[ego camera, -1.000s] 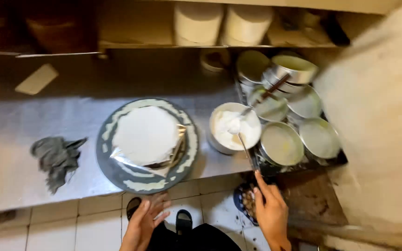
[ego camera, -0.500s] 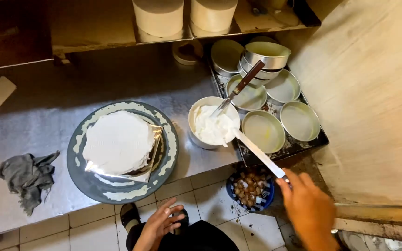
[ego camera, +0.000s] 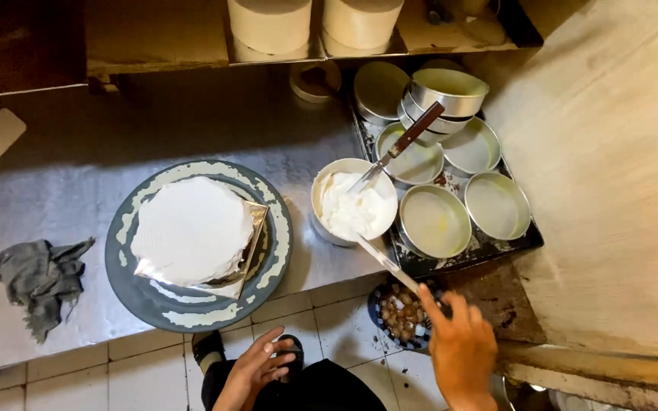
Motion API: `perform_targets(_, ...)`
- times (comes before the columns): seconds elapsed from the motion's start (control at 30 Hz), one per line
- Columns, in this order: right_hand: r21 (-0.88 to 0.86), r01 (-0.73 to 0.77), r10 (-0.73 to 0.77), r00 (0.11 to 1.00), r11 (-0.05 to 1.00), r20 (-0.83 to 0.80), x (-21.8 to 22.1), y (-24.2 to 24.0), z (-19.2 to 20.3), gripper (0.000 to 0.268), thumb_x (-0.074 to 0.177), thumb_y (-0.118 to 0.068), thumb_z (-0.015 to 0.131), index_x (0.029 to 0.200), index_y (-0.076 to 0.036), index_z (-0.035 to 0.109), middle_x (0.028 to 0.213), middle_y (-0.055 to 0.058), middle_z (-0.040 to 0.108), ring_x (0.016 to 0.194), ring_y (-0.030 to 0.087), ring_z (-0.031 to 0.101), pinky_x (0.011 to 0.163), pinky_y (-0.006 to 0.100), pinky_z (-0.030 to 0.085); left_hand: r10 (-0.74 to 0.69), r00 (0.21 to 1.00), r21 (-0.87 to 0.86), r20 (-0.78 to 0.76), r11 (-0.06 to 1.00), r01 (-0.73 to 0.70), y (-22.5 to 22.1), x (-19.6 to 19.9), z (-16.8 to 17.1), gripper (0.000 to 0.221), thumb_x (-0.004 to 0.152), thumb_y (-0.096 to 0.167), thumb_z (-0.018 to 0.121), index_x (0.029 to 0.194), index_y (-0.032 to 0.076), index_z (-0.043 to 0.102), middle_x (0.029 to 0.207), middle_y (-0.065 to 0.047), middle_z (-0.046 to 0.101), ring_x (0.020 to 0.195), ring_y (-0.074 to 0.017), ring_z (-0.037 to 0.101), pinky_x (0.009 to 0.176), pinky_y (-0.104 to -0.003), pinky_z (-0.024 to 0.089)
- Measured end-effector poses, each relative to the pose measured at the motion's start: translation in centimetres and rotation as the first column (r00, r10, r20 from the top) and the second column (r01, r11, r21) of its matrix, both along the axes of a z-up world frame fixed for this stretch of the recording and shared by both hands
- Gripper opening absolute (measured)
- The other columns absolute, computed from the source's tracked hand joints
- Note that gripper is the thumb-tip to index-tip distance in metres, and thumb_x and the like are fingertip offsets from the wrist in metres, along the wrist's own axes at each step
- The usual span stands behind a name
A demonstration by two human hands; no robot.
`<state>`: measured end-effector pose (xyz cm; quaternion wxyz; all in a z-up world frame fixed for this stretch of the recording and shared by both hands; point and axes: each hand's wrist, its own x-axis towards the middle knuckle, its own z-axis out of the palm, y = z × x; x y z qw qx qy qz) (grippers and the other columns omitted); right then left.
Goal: Applying and smoothing white frosting on a layered chocolate cake using an offset spatula.
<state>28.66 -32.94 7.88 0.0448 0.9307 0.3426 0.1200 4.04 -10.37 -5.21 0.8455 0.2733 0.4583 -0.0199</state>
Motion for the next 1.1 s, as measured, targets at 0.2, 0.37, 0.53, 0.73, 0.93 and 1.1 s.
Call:
perform_targets(0.2,-0.068,-0.012,0.024,0.983,0.998,0.179,3.8,-2.5,4.0,0.049,0.089,-0.017,0.069,0.126,-0.050,0.067,0.109,-0.004,0.071,0.070,0.015,0.061,0.078,0.036,0.050,-0.036,0.999,0.018,0.005,0.999,0.036,-0.4,-0.2,-1.6,0.062,0.096,0.027,0.053,0.154,0.005,0.051,0.136,-0.019,0.071,0.116,-0.0316,0.070,0.095,-0.039,0.050)
perform_targets(0.37,0.182,-0.374,0.332,0.916,0.910,0.223,11.1,4.3,5.5,0.040,0.086,-0.011,0.076,0.123,-0.025,0.075,0.103,0.001,0.067,0.090,0.015,0.059,0.106,0.044,0.035,-0.077,0.997,0.011,-0.012,0.997,0.077,-0.9,-0.1,-2.0,0.064,0.093,0.028,0.057,0.153,0.006,0.052,0.137,-0.018,0.069,0.117,-0.0319,0.068,0.096,-0.041,0.050)
perform_targets(0.53,0.016,-0.508,0.506,0.859,0.861,0.079,17.2,8.6,3.3,0.018,0.089,-0.027,0.067,0.101,-0.029,0.080,0.087,-0.003,0.064,0.085,0.019,0.058,0.105,0.044,0.035,-0.043,0.999,0.082,-0.005,0.996,0.043,-0.5,-1.6,-3.4,0.059,0.096,0.024,0.053,0.152,0.007,0.053,0.138,-0.023,0.069,0.117,-0.0347,0.070,0.094,-0.042,0.051)
perform_targets(0.73,-0.086,-0.308,0.281,0.929,0.947,-0.240,18.8,6.3,0.6,0.037,0.101,-0.049,0.046,0.111,-0.034,0.078,0.067,-0.006,0.066,0.059,0.011,0.043,0.084,0.033,0.032,0.124,0.988,0.022,-0.098,0.992,-0.122,0.6,-3.7,-2.9,0.069,0.092,0.031,0.052,0.154,0.002,0.051,0.142,-0.027,0.065,0.126,-0.0404,0.063,0.105,-0.048,0.043)
perform_targets(0.93,-0.267,0.107,-0.229,0.844,0.958,-0.485,11.5,7.3,6.1,0.036,0.091,-0.044,0.054,0.115,-0.036,0.079,0.102,-0.013,0.081,0.088,0.020,0.075,0.075,0.031,0.056,0.222,0.964,-0.003,-0.146,0.974,-0.225,3.1,-5.2,-1.6,0.062,0.098,0.024,0.049,0.154,-0.001,0.050,0.141,-0.031,0.063,0.127,-0.0450,0.060,0.105,-0.049,0.040)
perform_targets(1.1,-0.152,0.266,-0.290,0.623,0.952,-0.727,10.8,6.7,5.8,0.037,0.090,-0.034,0.063,0.115,-0.016,0.083,0.078,0.003,0.079,0.068,0.018,0.065,0.063,0.028,0.046,0.197,0.980,0.051,-0.037,0.980,-0.195,5.3,-6.8,-1.6,0.063,0.094,0.020,0.047,0.152,-0.003,0.045,0.145,-0.032,0.061,0.130,-0.0470,0.061,0.107,-0.054,0.044)
